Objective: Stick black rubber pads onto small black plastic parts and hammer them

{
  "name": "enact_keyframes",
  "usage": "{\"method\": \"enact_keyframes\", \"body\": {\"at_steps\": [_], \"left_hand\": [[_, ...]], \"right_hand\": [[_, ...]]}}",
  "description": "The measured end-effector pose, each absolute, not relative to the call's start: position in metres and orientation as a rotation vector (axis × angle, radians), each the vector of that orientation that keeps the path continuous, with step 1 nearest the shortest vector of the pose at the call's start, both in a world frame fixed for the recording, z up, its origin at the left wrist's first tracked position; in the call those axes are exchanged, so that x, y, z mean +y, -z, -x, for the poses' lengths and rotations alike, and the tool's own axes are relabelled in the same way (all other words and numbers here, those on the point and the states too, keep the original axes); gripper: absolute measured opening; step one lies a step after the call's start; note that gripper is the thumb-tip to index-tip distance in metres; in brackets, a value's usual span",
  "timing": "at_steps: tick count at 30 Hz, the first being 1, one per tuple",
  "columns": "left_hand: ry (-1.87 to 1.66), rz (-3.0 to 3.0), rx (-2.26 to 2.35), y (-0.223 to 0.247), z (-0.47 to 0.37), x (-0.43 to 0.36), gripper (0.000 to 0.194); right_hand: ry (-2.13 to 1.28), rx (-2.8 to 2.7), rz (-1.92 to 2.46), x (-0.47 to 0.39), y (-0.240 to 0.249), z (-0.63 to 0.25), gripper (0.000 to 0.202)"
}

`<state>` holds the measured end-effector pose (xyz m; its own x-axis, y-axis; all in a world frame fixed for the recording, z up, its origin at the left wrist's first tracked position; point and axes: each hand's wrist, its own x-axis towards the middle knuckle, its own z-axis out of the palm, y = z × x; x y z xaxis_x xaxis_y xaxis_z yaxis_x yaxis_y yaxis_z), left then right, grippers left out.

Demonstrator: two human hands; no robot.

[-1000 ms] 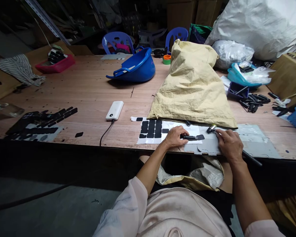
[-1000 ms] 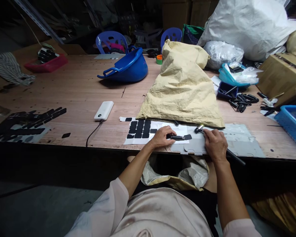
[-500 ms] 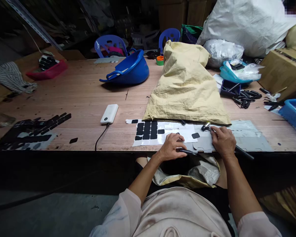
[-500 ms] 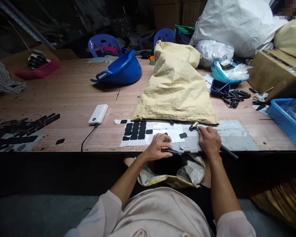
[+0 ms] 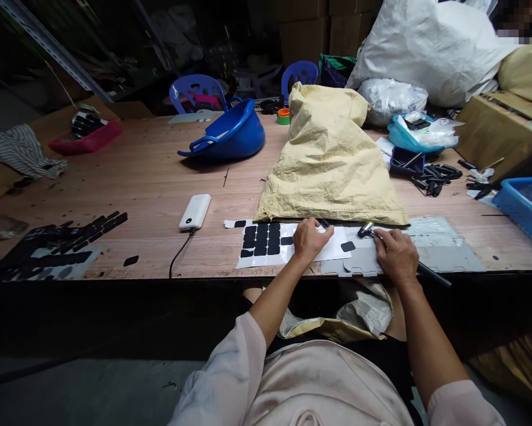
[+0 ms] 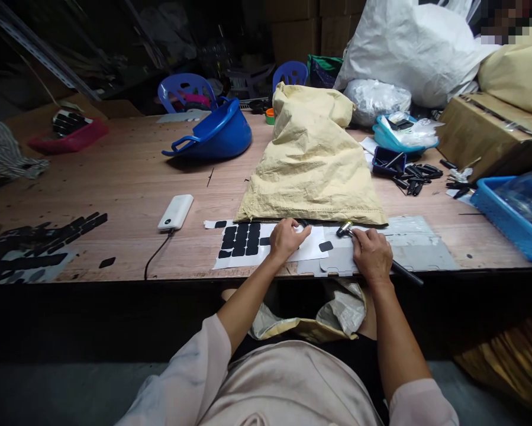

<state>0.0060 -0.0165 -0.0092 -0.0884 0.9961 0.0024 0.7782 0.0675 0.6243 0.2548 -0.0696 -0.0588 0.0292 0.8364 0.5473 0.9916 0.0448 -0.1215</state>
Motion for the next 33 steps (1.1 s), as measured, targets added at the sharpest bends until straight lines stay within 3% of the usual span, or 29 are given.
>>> {"method": "enact_keyframes", "body": {"at_steps": [6, 15, 23, 33], "left_hand": [[-0.474, -1.681, 2.038, 0.003, -0.018, 0.008, 0.044], [-0.483, -1.662, 1.917, 0.005, 0.026, -0.014, 0.005], [-0.646, -2.049, 1.429, 0.021, 0.033, -0.035, 0.015], [-0.613, -2.098, 1.370, 0.033, 0.029, -0.031, 0.016]], "right_hand": [[0.399, -1.838, 1.842, -0.070, 0.058, -0.253, 0.031], [0.374, -1.827, 1.873, -0.071, 0.056, -0.251, 0.031], [0.401, -1.829, 1.882, -0.071, 0.056, -0.252, 0.031], [0.334, -1.836, 1.862, -0.069, 0.057, -0.259, 0.031]]}}
